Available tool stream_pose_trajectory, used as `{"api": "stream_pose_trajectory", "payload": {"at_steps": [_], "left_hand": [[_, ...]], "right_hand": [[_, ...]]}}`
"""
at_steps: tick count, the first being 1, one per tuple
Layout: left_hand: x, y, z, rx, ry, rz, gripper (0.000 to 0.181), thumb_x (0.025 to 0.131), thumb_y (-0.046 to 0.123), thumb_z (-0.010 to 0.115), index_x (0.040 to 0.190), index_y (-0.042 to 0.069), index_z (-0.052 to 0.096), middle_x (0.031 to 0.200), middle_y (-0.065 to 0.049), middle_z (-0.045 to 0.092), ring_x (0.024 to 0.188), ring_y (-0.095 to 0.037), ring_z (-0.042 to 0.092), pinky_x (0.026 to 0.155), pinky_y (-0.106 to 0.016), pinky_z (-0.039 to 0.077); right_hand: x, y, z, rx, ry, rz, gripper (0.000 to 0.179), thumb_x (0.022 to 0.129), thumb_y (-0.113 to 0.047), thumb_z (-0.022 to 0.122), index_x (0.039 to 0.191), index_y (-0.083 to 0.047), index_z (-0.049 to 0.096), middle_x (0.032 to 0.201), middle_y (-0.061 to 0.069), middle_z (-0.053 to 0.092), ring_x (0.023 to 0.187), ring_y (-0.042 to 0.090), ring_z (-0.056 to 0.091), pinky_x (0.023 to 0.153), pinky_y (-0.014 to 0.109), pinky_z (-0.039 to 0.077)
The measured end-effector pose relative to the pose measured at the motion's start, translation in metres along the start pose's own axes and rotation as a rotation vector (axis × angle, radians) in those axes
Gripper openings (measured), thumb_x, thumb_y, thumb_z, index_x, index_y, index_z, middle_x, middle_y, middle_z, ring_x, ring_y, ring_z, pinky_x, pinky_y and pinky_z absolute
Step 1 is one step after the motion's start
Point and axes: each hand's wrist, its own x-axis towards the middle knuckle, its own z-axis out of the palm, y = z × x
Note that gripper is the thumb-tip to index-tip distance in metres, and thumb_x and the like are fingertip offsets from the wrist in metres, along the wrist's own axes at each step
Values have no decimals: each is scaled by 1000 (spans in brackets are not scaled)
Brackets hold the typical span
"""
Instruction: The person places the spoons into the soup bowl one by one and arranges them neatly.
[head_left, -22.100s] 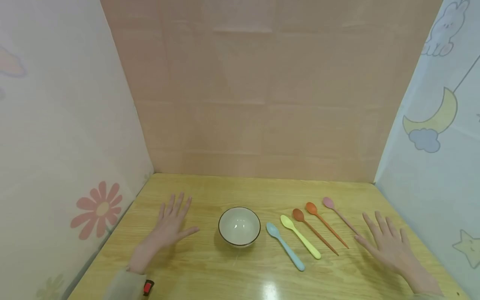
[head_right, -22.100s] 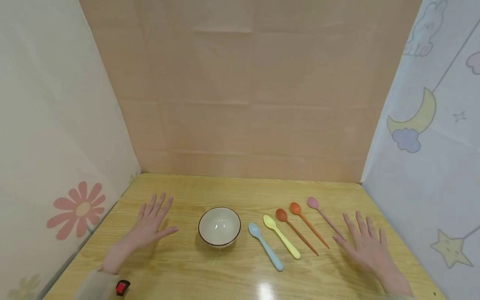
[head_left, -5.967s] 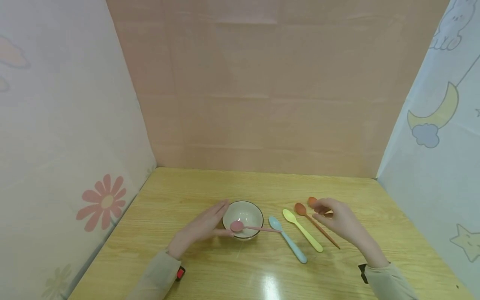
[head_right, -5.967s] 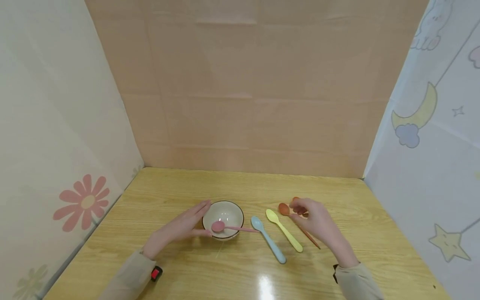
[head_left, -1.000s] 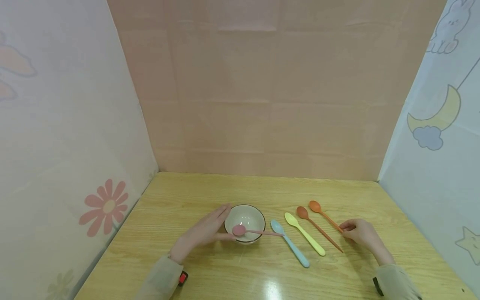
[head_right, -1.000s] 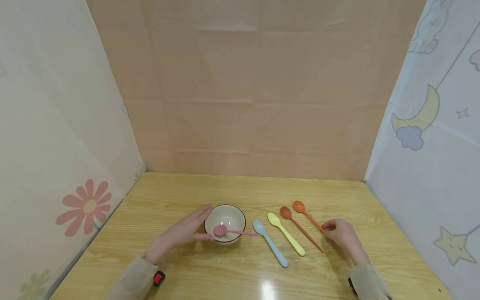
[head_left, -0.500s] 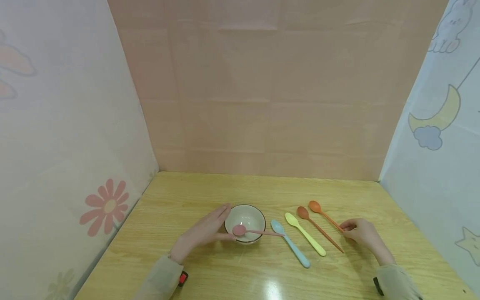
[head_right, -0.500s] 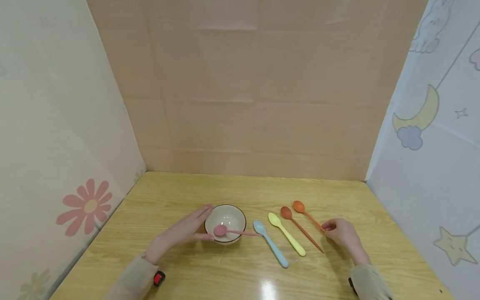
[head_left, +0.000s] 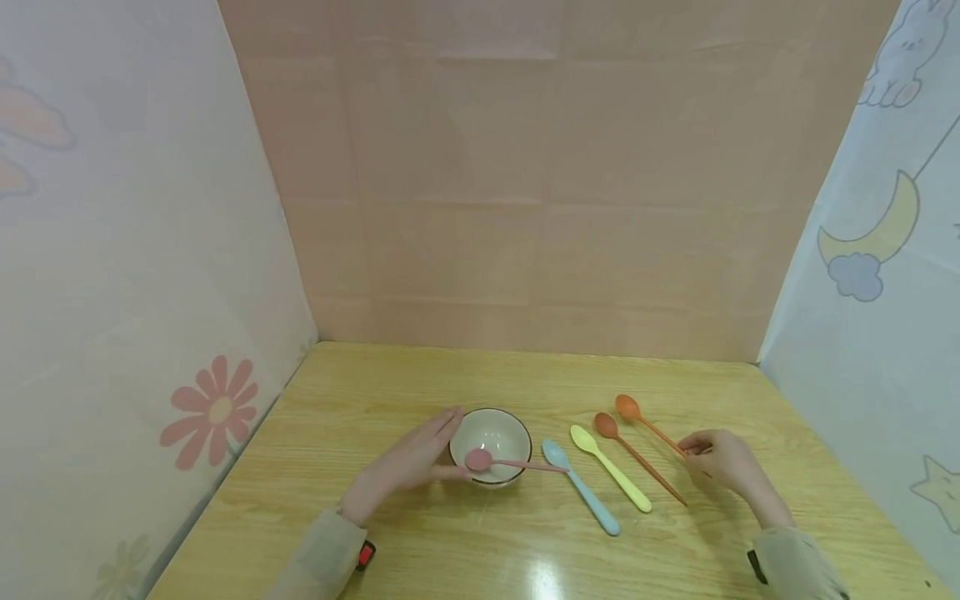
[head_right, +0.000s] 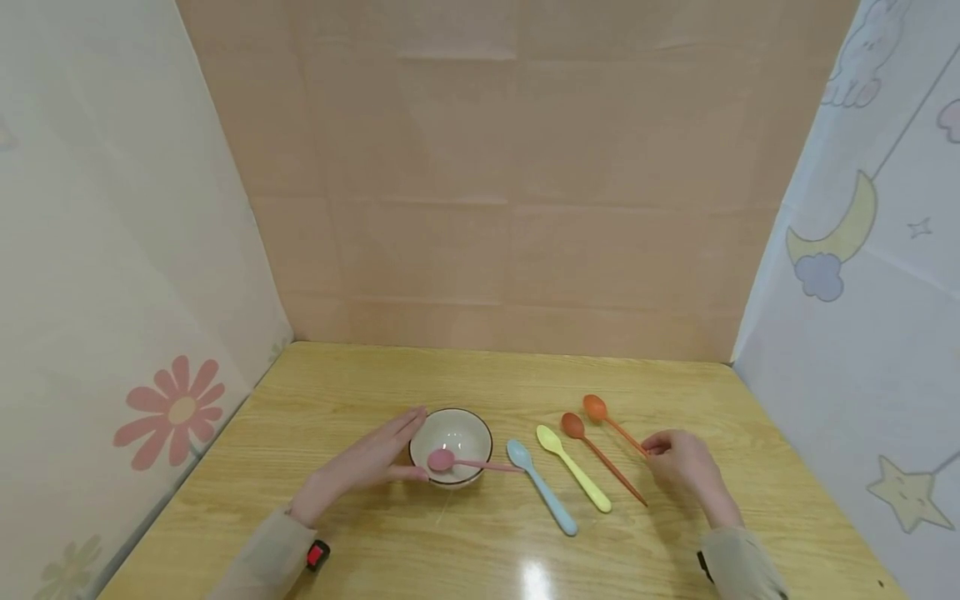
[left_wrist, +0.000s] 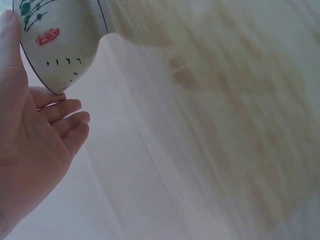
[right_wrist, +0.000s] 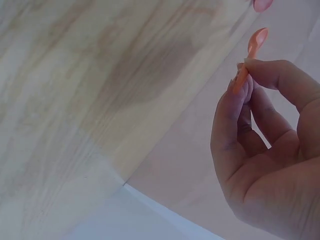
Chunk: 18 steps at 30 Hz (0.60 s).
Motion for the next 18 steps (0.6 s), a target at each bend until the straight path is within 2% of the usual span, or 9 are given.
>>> {"api": "stream_pose_trajectory", "payload": {"at_steps": [6,12,18], "left_hand": [[-1,1,1,-16,-7,-12,104,85,67,60,155,-2,27,162,-19,29,150,-33,32,121,-47,34],[-1,4,-4,-13,-10,-6,103,85,63,63,154,-5,27,161,-22,30,149,-35,32,121,-48,34],[0,4,-7,-10,-3,1,101,86,62,64,153,-6,28,160,-23,31,149,-36,33,121,-50,34]], "right_hand": [[1,-8,-5,-14,6,-21,26,89,-7,64,110,7,69,94,14,71,80,17,63,58,24,51],[2,-17,-8,-30,13,-52,24,88,-7,66,108,5,71,93,13,72,84,22,66,65,29,53],[6,-23,-11,-33,14,-82,22,87,-6,66,106,4,72,91,10,72,83,22,67,65,29,53]]}}
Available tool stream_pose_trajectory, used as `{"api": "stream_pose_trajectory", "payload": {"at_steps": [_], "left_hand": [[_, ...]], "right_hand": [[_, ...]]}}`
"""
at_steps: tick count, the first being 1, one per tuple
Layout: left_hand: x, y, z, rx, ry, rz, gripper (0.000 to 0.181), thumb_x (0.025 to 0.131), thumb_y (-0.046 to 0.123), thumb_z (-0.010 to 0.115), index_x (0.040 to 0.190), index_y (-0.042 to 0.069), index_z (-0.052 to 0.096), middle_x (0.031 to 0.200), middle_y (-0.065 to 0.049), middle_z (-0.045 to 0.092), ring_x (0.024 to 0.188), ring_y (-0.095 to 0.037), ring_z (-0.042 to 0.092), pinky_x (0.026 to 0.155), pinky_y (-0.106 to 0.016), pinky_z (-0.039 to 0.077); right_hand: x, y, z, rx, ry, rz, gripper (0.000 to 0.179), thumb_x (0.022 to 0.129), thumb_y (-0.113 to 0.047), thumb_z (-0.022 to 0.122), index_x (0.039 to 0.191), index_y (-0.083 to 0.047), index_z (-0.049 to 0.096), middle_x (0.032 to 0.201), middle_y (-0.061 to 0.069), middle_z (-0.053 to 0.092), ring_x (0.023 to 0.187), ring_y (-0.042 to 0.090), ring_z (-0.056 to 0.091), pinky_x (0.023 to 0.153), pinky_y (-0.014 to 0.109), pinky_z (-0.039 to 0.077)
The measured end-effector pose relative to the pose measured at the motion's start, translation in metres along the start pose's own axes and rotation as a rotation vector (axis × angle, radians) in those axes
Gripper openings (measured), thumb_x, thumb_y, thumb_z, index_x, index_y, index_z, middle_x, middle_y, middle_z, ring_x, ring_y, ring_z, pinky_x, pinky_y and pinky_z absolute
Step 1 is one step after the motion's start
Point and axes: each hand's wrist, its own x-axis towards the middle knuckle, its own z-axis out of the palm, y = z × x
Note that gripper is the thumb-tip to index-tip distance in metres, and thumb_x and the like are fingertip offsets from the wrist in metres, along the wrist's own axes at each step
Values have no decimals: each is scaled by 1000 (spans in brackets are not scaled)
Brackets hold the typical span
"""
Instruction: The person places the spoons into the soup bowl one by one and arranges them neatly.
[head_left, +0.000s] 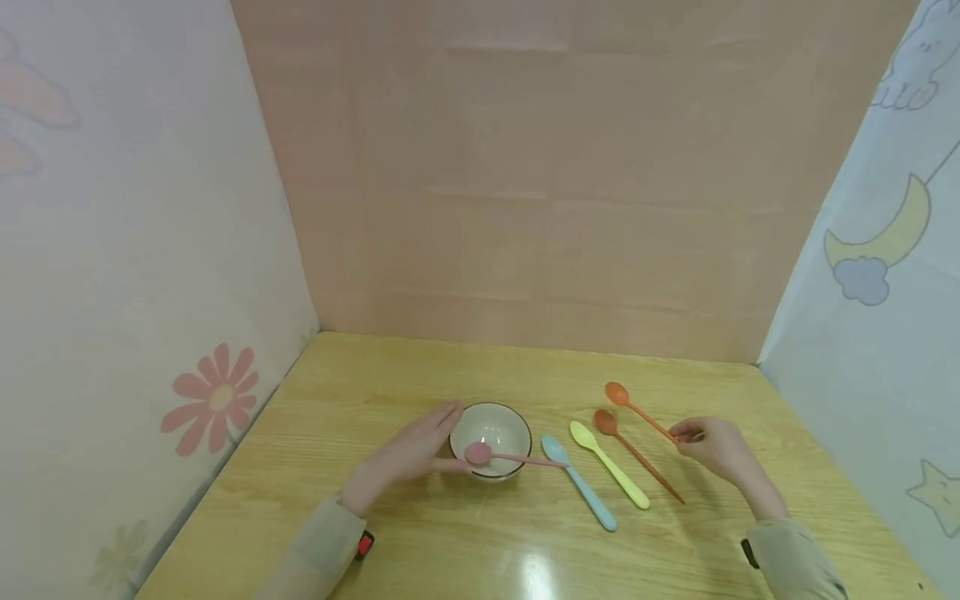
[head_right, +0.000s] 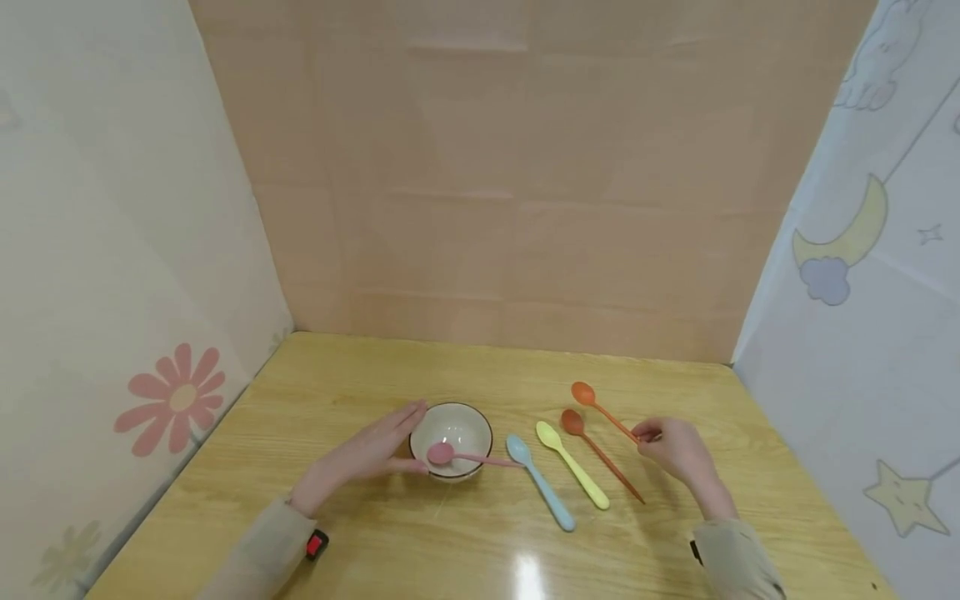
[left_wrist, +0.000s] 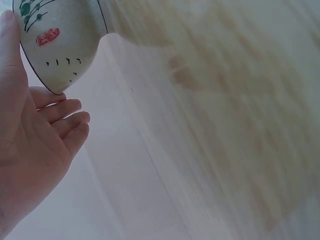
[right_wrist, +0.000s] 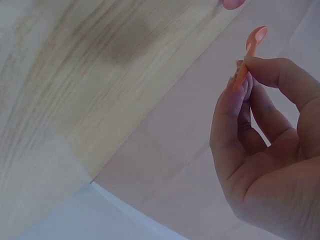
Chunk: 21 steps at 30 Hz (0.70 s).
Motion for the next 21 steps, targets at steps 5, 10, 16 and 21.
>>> {"api": "stream_pose_trajectory", "payload": {"at_steps": [5,10,16,21], "left_hand": [[1,-2,1,3,6,5,101,86,62,63,153,-6,29,160,-23,30,149,-36,33,121,-49,34],[2,-4,3,22,17,20,101,86,62,63,153,-6,29,160,-23,31,149,-35,34,120,-48,35],[1,-3,3,25,8,14,102,86,65,60,154,-5,27,161,-22,30,149,-34,32,121,-47,34],[1,-4,4,34,6,15,103,86,66,59,154,-4,28,161,-21,30,149,-33,33,121,-47,34]], "right_hand": [[5,-6,-3,-15,3,-25,20,87,-7,67,104,2,73,89,8,72,82,23,68,65,32,54],[9,-16,-6,-32,1,-42,20,86,-6,66,102,2,73,89,8,73,82,23,69,65,31,54],[15,-29,-7,-40,-19,-67,20,85,-6,65,102,1,73,88,8,73,80,21,68,64,30,52],[18,-36,-8,-52,-25,-88,19,85,-6,65,101,0,74,87,7,73,78,18,67,63,30,51]]}}
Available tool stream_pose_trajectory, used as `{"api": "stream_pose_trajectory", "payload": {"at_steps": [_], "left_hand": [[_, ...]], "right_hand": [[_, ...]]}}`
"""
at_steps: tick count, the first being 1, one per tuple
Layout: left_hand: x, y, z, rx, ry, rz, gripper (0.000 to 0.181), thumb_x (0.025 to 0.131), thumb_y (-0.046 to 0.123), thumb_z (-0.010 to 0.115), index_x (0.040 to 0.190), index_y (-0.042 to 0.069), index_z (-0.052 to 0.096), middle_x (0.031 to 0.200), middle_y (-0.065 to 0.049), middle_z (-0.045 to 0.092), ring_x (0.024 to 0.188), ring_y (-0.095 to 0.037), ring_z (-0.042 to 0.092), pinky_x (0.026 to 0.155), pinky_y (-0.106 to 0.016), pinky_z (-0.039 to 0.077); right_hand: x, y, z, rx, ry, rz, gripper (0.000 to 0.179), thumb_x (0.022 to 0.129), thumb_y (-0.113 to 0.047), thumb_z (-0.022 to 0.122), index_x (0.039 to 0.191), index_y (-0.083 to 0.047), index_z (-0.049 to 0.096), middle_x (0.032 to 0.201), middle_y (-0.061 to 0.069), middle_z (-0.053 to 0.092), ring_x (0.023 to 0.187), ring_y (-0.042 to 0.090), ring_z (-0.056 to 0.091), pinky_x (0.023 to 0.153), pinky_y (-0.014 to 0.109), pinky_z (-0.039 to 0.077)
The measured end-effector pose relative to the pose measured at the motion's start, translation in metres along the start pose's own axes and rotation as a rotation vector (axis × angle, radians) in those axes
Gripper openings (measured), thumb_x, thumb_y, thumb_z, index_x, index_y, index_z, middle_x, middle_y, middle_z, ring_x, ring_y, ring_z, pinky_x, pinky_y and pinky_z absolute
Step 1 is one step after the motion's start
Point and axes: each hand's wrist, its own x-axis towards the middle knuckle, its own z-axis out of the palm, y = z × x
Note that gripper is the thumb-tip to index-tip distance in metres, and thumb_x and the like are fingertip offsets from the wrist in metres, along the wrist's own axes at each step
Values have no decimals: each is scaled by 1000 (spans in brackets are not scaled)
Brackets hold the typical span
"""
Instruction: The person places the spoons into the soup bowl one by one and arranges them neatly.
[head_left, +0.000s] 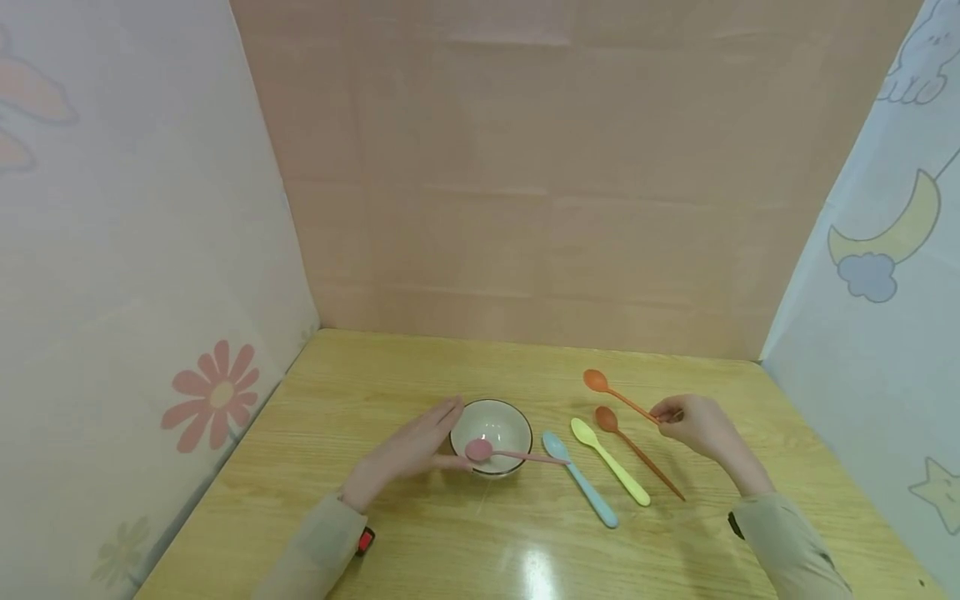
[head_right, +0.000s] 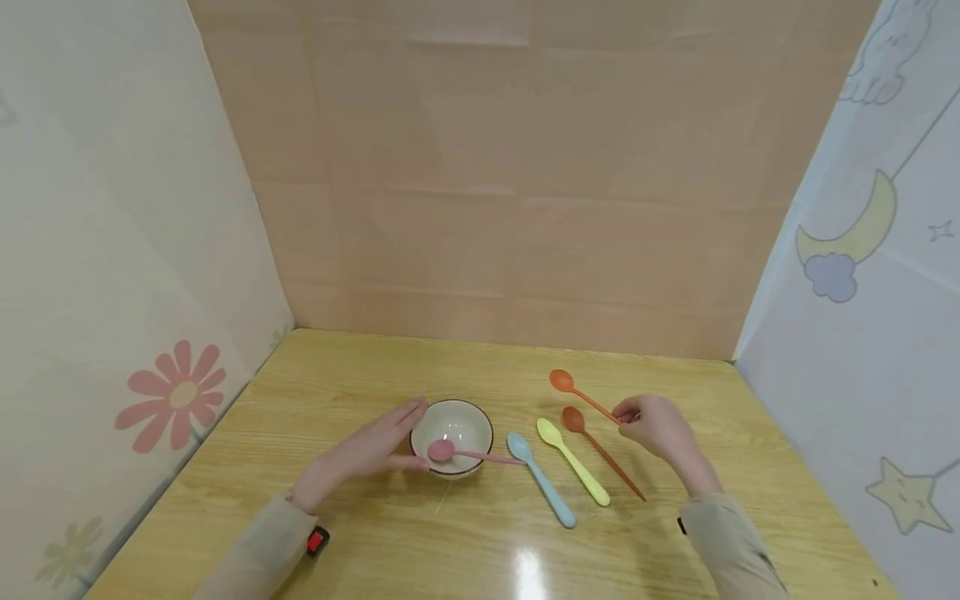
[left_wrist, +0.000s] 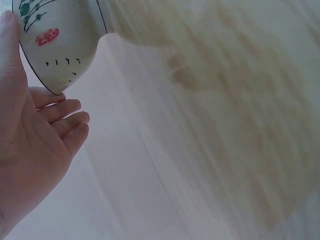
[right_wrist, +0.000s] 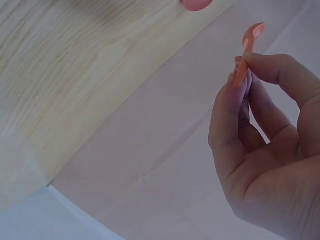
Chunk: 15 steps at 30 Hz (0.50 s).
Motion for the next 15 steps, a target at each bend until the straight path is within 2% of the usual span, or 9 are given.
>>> {"api": "stream_pose_trajectory", "payload": {"at_steps": [15], "left_hand": [[0,1,0,-2,-8,-16,102,86,66,60,154,-3,27,162,-20,29,150,-33,32,122,-47,33]], "right_hand": [[10,-29,-2,-42,-49,-64,19,81,-5,68,98,0,75,87,6,73,76,14,63,64,30,52]]}}
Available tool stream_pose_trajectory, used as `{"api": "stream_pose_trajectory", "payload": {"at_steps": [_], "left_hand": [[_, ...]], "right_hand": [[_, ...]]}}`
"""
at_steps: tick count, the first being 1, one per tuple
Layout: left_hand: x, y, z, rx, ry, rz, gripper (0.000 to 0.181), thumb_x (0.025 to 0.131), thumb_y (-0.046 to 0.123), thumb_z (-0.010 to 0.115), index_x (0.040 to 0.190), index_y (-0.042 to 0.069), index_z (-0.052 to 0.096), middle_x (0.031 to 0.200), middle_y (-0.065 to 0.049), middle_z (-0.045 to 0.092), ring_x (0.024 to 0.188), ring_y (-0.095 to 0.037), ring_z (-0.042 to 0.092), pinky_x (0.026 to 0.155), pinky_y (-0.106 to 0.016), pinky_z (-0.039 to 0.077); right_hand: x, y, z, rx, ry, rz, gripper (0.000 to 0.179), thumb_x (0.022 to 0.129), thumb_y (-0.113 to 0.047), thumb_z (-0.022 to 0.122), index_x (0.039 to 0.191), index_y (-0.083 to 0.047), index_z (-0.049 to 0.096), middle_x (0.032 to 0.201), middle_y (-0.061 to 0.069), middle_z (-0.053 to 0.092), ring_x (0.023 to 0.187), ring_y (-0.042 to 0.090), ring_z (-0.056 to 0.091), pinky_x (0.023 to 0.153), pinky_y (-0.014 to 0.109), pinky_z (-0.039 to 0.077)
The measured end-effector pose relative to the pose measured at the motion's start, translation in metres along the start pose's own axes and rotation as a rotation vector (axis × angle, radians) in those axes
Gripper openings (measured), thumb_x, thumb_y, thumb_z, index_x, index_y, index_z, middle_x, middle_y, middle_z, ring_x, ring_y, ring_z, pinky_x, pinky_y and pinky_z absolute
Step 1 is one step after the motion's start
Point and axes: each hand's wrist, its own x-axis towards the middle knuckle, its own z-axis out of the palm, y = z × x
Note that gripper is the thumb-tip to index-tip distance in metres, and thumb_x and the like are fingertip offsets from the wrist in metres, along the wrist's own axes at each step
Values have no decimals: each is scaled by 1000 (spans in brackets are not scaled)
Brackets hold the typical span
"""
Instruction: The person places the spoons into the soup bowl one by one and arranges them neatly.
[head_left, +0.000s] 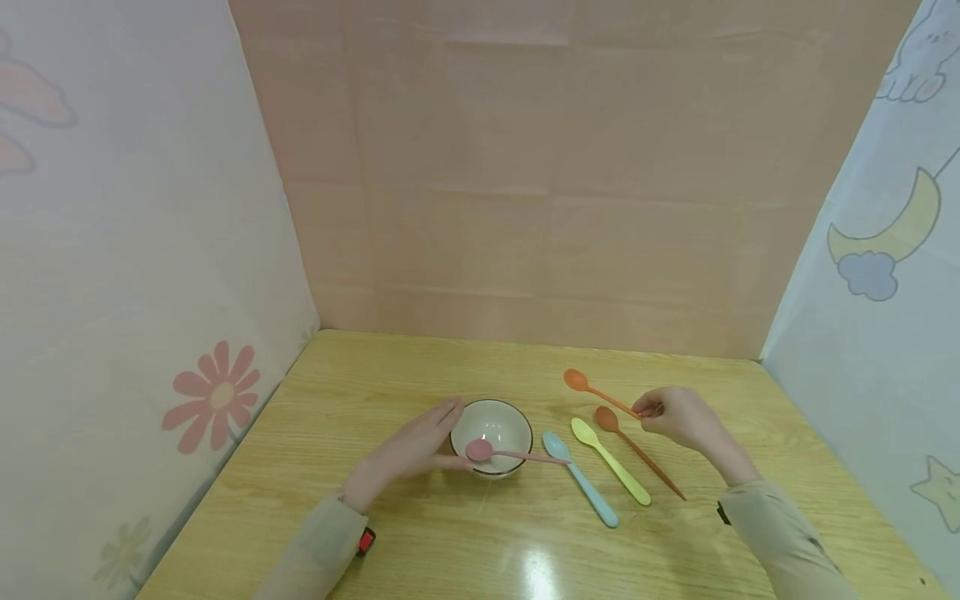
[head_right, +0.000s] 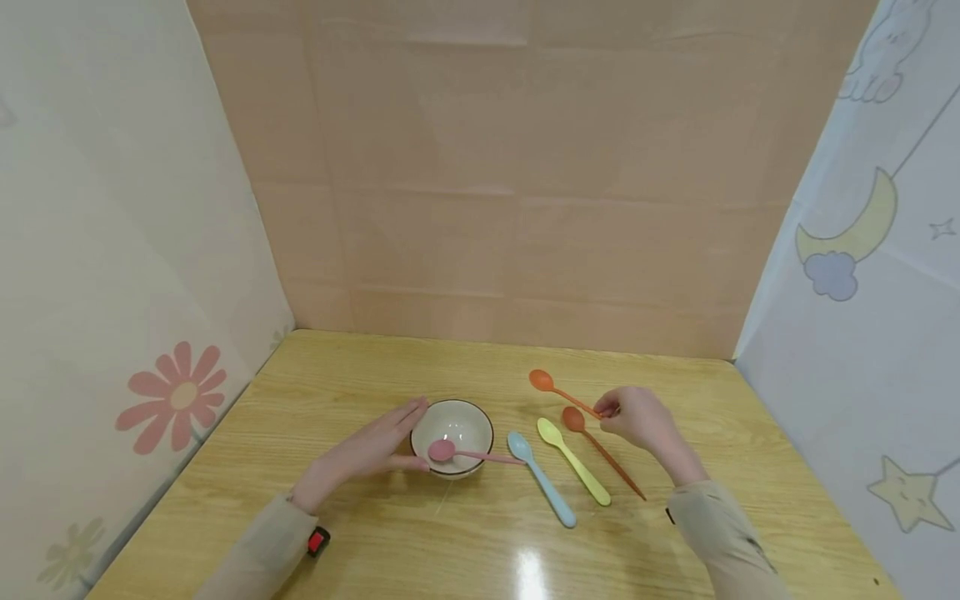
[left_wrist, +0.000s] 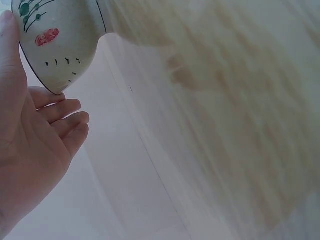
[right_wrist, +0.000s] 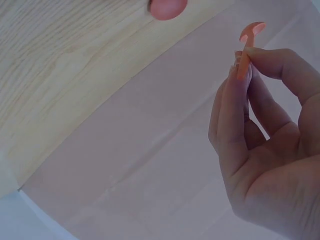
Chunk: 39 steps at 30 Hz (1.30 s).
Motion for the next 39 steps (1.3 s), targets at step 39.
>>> {"api": "stream_pose_trajectory", "payload": {"at_steps": [39], "left_hand": [[-1,1,-1,4,5,9,103,85,65,61,154,-3,27,161,-21,30,149,-33,33,121,-48,34]], "right_hand": [[19,-67,7,-98,-35,-145,14,79,-2,73,91,-7,76,82,-1,73,74,8,63,64,27,55]]}}
